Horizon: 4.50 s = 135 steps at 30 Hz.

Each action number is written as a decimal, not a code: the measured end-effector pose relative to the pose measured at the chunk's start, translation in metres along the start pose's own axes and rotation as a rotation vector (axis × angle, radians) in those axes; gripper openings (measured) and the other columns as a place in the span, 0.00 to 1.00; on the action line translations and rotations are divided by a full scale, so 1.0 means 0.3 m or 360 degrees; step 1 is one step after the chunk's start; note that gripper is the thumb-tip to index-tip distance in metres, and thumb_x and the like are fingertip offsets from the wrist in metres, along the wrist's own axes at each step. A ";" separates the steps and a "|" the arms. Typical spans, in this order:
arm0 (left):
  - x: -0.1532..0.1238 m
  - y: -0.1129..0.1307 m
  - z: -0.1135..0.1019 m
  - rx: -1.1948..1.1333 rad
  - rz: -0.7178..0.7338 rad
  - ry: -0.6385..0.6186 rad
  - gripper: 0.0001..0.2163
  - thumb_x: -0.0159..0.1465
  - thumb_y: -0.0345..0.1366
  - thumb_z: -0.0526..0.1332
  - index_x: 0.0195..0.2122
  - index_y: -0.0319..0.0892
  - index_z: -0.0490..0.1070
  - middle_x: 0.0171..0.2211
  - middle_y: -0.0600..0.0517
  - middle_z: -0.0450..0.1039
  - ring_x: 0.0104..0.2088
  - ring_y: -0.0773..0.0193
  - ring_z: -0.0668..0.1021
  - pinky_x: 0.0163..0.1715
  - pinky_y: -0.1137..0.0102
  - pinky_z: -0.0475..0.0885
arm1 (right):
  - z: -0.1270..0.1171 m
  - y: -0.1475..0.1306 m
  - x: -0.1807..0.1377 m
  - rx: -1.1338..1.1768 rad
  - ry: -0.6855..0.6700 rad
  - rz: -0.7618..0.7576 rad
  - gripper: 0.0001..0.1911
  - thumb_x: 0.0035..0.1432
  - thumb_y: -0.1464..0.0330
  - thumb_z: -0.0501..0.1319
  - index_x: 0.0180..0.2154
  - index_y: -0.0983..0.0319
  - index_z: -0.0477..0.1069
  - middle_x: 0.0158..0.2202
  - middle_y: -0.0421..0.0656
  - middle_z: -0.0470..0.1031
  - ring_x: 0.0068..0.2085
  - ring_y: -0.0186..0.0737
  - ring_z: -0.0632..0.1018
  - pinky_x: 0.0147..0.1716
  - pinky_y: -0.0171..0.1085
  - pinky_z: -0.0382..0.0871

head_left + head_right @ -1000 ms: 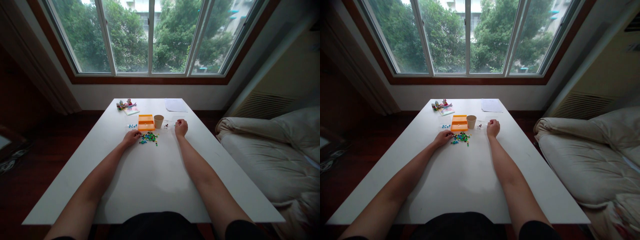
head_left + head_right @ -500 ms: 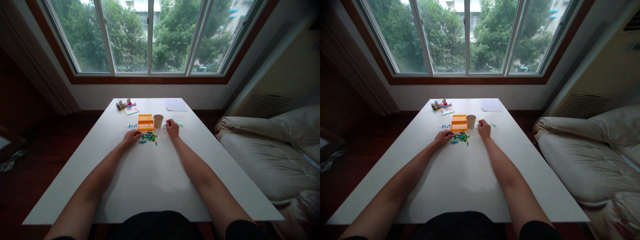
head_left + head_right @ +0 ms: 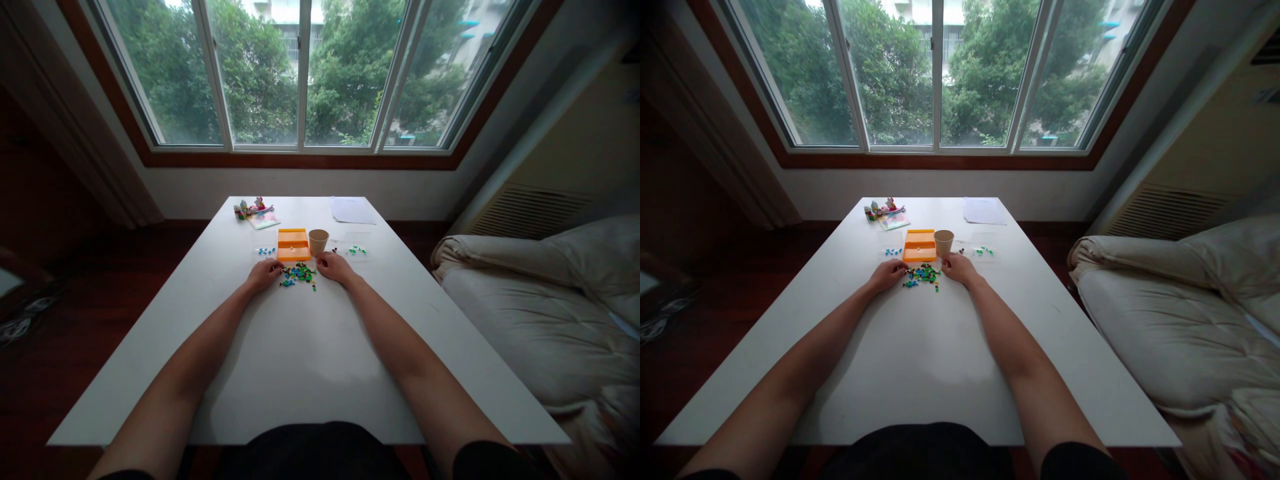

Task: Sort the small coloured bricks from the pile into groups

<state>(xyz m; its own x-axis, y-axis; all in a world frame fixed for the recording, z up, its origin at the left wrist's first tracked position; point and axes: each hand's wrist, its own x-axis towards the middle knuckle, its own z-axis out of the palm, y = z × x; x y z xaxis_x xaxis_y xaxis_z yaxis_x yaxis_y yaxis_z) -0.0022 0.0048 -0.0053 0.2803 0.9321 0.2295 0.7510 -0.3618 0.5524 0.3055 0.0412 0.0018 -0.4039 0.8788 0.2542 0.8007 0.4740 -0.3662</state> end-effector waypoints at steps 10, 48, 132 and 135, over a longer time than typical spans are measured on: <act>0.001 0.003 0.002 -0.0015 -0.0025 0.0014 0.11 0.65 0.37 0.60 0.43 0.45 0.82 0.41 0.50 0.80 0.39 0.61 0.78 0.45 0.68 0.73 | 0.021 -0.029 0.008 0.0012 0.0036 -0.0074 0.04 0.62 0.69 0.62 0.37 0.60 0.76 0.45 0.46 0.78 0.41 0.40 0.76 0.40 0.34 0.65; 0.005 -0.028 0.019 -0.0019 0.0050 0.0050 0.10 0.66 0.36 0.60 0.42 0.45 0.81 0.40 0.50 0.80 0.37 0.62 0.77 0.41 0.69 0.71 | 0.114 -0.025 0.050 0.0807 0.0637 -0.0048 0.12 0.59 0.68 0.60 0.41 0.60 0.81 0.39 0.44 0.81 0.37 0.39 0.77 0.41 0.38 0.72; -0.023 0.041 0.010 0.0037 0.0450 -0.0074 0.08 0.62 0.31 0.63 0.39 0.45 0.81 0.34 0.52 0.75 0.31 0.66 0.74 0.34 0.71 0.68 | 0.075 -0.089 0.006 0.0386 0.0380 -0.0141 0.09 0.65 0.68 0.61 0.42 0.57 0.81 0.47 0.45 0.80 0.46 0.42 0.80 0.50 0.40 0.73; -0.020 0.042 0.008 0.0023 0.0454 -0.0024 0.08 0.64 0.31 0.61 0.39 0.45 0.80 0.35 0.51 0.75 0.32 0.66 0.74 0.36 0.71 0.69 | 0.077 -0.087 0.006 0.0393 0.0396 -0.0153 0.09 0.65 0.68 0.61 0.41 0.57 0.81 0.47 0.44 0.80 0.46 0.42 0.80 0.50 0.40 0.73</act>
<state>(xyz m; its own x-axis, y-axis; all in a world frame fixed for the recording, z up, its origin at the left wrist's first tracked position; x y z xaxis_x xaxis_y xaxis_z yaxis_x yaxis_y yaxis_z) 0.0072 -0.0055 -0.0017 0.4904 0.7927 0.3620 0.6489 -0.6095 0.4554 0.2737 0.0317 -0.0089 -0.3280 0.8034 0.4969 0.6212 0.5797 -0.5273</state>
